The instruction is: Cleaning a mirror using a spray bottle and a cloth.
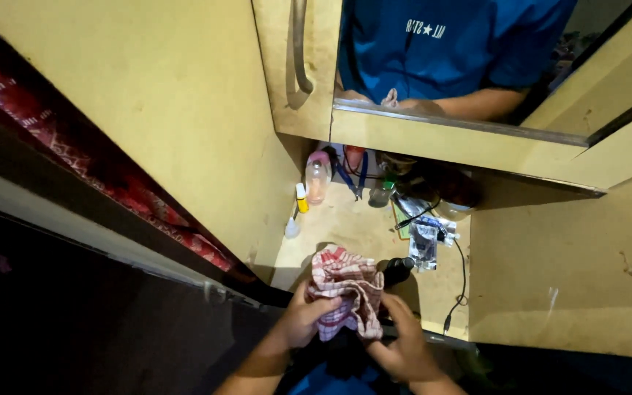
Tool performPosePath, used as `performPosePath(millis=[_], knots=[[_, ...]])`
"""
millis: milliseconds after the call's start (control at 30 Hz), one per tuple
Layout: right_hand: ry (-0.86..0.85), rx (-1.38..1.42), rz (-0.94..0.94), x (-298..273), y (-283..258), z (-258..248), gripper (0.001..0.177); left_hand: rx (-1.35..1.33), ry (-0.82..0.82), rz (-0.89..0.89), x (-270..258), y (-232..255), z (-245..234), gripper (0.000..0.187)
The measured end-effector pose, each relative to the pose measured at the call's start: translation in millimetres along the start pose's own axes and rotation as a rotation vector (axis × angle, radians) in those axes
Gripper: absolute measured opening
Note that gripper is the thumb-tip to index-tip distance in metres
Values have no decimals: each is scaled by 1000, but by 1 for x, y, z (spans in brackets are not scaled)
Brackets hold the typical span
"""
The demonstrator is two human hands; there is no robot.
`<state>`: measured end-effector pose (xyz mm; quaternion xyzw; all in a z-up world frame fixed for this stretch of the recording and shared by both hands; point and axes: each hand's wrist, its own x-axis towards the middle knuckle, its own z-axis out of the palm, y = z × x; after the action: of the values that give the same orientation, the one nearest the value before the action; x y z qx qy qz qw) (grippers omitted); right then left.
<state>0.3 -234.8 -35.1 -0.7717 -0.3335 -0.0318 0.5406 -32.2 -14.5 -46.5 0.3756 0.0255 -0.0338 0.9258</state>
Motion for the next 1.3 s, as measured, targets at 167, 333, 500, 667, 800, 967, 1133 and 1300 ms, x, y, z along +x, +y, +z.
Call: performPosePath(millis=[167, 333, 500, 667, 800, 967, 1133, 1300], knots=[[-28, 98, 149, -1, 5, -7, 38, 33, 5, 66, 3, -2, -1, 63], [-51, 335, 184, -3, 10, -7, 31, -8, 21, 66, -2, 10, 7, 72], [-59, 627, 142, -14, 16, -5, 29, -345, -308, 99, -6, 29, 20, 63], [-121, 590, 33, -5, -5, -10, 28, -361, -148, 13, -4, 12, 3, 66], [-320, 652, 98, -13, 6, -10, 25, -368, -155, -31, -4, 0, -8, 70], [-214, 402, 120, -6, -7, -2, 27, -422, -230, -102, -5, 6, -4, 74], [71, 14, -23, 2, -18, 8, 28, -444, -293, -188, -10, 9, -6, 78], [-109, 805, 474, 12, -40, 17, 72, -241, -204, -291, -12, 14, 15, 71]])
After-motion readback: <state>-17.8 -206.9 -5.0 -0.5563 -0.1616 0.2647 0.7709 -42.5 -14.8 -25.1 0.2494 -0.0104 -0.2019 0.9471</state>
